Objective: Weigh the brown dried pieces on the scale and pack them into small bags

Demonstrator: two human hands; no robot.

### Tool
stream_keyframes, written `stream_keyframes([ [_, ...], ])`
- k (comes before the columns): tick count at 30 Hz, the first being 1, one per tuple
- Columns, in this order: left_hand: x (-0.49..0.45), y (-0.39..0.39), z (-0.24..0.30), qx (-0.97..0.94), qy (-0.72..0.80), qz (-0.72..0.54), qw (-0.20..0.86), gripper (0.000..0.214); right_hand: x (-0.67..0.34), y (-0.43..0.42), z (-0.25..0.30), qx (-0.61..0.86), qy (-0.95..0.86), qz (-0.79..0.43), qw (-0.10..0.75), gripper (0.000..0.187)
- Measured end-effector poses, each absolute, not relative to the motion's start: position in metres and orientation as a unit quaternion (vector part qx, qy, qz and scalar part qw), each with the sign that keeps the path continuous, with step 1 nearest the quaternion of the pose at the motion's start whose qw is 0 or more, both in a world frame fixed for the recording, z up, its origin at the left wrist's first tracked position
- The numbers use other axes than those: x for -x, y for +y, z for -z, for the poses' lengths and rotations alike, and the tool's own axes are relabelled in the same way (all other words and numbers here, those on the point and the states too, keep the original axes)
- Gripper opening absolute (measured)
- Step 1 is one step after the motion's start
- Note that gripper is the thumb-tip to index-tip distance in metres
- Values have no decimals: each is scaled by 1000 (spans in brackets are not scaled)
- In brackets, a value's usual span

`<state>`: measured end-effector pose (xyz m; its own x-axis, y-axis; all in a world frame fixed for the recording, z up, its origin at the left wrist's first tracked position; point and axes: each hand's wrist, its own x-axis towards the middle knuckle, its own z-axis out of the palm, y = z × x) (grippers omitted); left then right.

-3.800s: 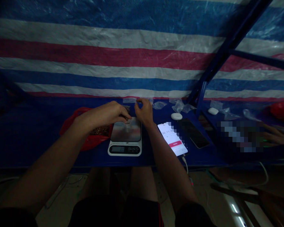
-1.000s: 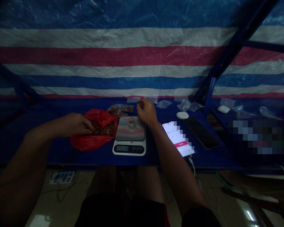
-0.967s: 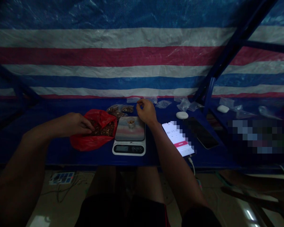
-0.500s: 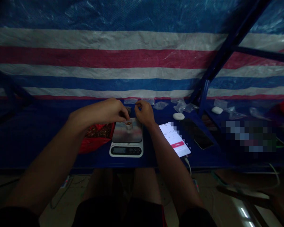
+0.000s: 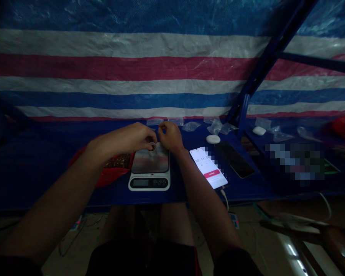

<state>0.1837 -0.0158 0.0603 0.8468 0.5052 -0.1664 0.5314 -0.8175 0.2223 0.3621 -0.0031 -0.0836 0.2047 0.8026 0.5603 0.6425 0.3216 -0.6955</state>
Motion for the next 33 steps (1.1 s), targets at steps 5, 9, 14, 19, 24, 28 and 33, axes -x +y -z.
stream_keyframes([
  [5,-175,-14,-62,-954,267,25,137,22,-362,-3,84,583,-627,-64,512,14],
  [9,-143,-11,-62,-944,306,14,120,25,-362,-3,84,584,-625,-60,515,15],
  [14,-87,-7,-33,-892,406,103,169,28,-361,-3,83,586,-619,-69,519,15],
  [19,-67,-12,0,-897,391,100,182,35,-359,-3,82,585,-624,-72,512,15],
  [24,-74,-14,0,-898,382,92,197,23,-360,-4,82,591,-625,-68,505,16],
  [28,-76,-13,-3,-895,390,82,201,17,-360,-4,82,590,-625,-69,506,16],
  [33,-72,-8,1,-906,364,79,199,22,-360,-5,81,591,-621,-80,508,15],
])
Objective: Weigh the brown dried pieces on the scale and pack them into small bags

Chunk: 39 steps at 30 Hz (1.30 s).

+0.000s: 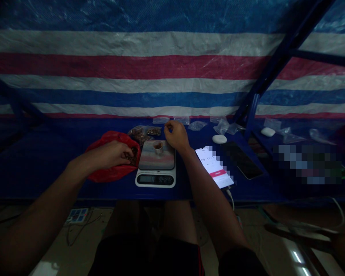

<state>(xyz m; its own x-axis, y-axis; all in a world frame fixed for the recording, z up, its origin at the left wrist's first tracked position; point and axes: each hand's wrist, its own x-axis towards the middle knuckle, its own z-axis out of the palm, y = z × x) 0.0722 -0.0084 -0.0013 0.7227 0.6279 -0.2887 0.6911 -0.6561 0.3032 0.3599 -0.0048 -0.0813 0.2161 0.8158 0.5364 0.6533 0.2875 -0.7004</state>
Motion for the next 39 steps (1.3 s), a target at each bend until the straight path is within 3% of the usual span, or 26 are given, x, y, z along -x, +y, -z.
stream_keyframes([
  [12,-61,-1,-30,-895,390,87,197,28,-360,-5,81,587,-625,-70,509,16],
  [22,-114,-5,-74,-915,347,-20,206,32,-361,-6,79,591,-627,-71,502,17],
  [28,-162,-9,-63,-936,256,-17,240,22,-363,-5,80,591,-623,-81,505,17],
  [39,-167,-9,-47,-948,254,-16,192,23,-362,-3,82,590,-627,-76,503,18],
])
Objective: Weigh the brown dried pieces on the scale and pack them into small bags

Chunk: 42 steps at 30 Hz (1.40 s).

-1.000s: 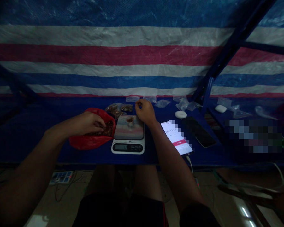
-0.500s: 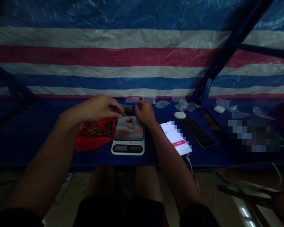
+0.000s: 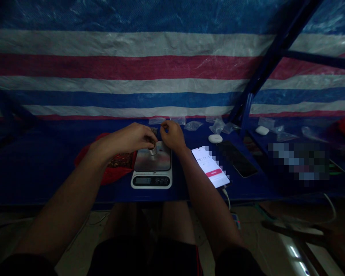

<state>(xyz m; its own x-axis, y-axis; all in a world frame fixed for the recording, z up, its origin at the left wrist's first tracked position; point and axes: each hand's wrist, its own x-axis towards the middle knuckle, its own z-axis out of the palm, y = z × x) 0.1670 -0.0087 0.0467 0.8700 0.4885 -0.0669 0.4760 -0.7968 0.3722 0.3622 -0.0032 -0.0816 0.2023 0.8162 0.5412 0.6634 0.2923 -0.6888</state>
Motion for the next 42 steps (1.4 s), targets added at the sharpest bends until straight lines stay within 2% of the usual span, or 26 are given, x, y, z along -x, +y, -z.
stream_keyframes([
  [8,-163,-8,-44,-942,276,-10,189,25,-362,-6,76,587,-632,-85,499,16],
  [11,-160,-10,-46,-943,272,-11,193,27,-367,-14,63,563,-667,-132,470,19],
  [15,-158,-11,-46,-947,268,-13,178,30,-381,-33,39,526,-736,-221,364,18],
  [20,-157,-13,-46,-945,275,-12,176,26,-408,-54,22,569,-717,-277,292,13],
  [23,-155,-13,-48,-943,283,-8,173,24,-419,-64,18,609,-693,-322,213,16],
  [30,-147,-10,-43,-949,287,-14,129,25,-411,-80,9,671,-688,-277,1,19],
  [33,-146,-9,-39,-948,287,-15,135,25,-405,-82,8,674,-684,-274,-54,19],
  [36,-146,-9,-37,-948,290,-22,131,25,-402,-84,4,677,-685,-266,-31,20],
  [42,-145,-14,-39,-949,292,-26,119,28,-385,-77,-5,609,-745,-236,137,35],
])
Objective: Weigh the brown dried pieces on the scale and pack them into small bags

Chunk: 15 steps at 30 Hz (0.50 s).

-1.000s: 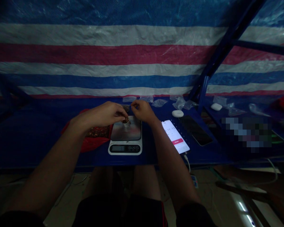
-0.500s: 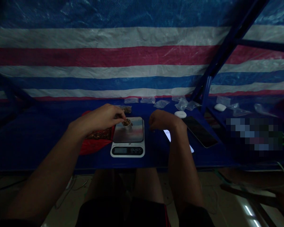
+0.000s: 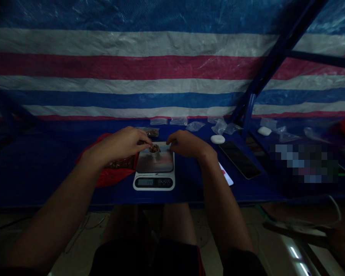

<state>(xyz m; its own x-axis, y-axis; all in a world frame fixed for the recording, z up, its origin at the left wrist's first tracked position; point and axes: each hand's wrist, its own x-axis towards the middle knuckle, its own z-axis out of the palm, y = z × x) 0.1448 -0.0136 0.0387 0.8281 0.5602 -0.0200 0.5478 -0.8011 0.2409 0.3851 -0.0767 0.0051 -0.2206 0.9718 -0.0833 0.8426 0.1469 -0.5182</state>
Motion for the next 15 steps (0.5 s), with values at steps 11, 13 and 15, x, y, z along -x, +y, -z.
stream_keyframes([
  [11,-108,-14,-44,-930,341,-30,130,35,-362,-54,7,548,-784,-260,129,32],
  [13,-96,-16,-45,-926,355,-21,125,36,-363,-53,7,547,-784,-268,121,29],
  [15,-85,-17,-46,-924,361,-13,123,37,-364,-53,6,548,-782,-276,112,28],
])
